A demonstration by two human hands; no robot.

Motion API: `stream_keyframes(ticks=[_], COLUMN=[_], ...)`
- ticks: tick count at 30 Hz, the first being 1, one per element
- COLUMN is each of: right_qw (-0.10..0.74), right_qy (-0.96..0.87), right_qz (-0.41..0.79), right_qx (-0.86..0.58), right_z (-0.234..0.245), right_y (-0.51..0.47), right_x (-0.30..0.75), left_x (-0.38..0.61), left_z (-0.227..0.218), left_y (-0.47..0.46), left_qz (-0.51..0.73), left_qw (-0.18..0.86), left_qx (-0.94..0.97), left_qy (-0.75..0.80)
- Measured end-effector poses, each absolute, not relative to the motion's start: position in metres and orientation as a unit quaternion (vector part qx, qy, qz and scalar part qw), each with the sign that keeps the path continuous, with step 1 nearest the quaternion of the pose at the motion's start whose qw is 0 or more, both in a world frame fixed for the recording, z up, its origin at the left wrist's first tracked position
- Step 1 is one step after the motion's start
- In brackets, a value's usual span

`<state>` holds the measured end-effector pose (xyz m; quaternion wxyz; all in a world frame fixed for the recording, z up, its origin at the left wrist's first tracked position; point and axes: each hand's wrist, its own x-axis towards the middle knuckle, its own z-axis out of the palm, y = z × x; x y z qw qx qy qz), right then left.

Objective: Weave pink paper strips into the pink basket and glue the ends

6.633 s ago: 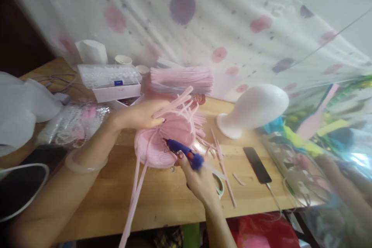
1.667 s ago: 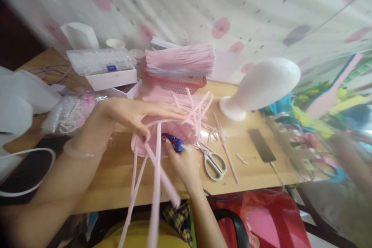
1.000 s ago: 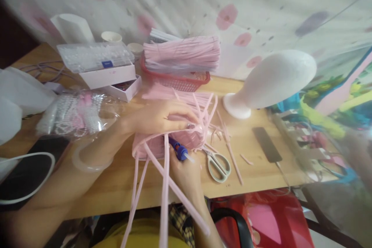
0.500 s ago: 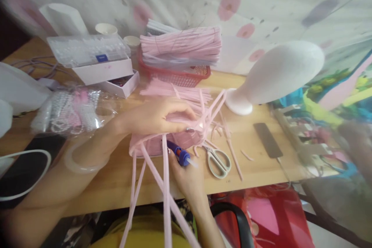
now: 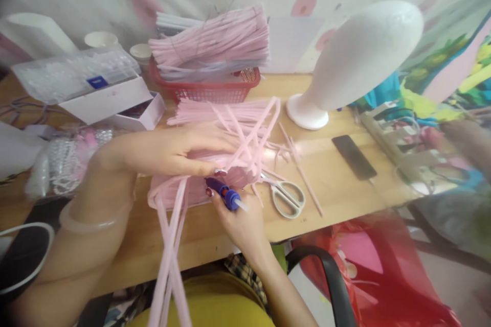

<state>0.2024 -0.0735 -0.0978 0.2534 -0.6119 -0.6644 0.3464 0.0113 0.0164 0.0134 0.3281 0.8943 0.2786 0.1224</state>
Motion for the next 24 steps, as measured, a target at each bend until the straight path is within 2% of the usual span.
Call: stream_keyframes(ticks=[4, 14, 20, 24], right_qw=[0.226, 0.191, 0.183, 0.206], right_qy=[-0.668, -0.659, -0.644, -0.641], right_qz=[0.345, 0.378, 0.397, 0.396], right_qx=[-0.619, -0.621, -0.628, -0.625], right_z=[-0.095, -0.085, -0.081, -0.083], right_y=[-0.078, -0.093, -0.102, -0.098], right_x=[0.204, 0.207, 0.211, 0.21], left_x=[0.012, 0.014, 0.011, 0.012], left_z=[0.016, 0.011, 0.009, 0.01], left_y=[0.019, 0.022, 0.019, 0.018], left_qz=[0.089, 0.114, 0.119, 0.124], left_qw=[0.343, 0.364, 0.359, 0.371], left_qx=[0.892, 0.883, 0.881, 0.872], left_qy=[0.28, 0.274, 0.284, 0.294])
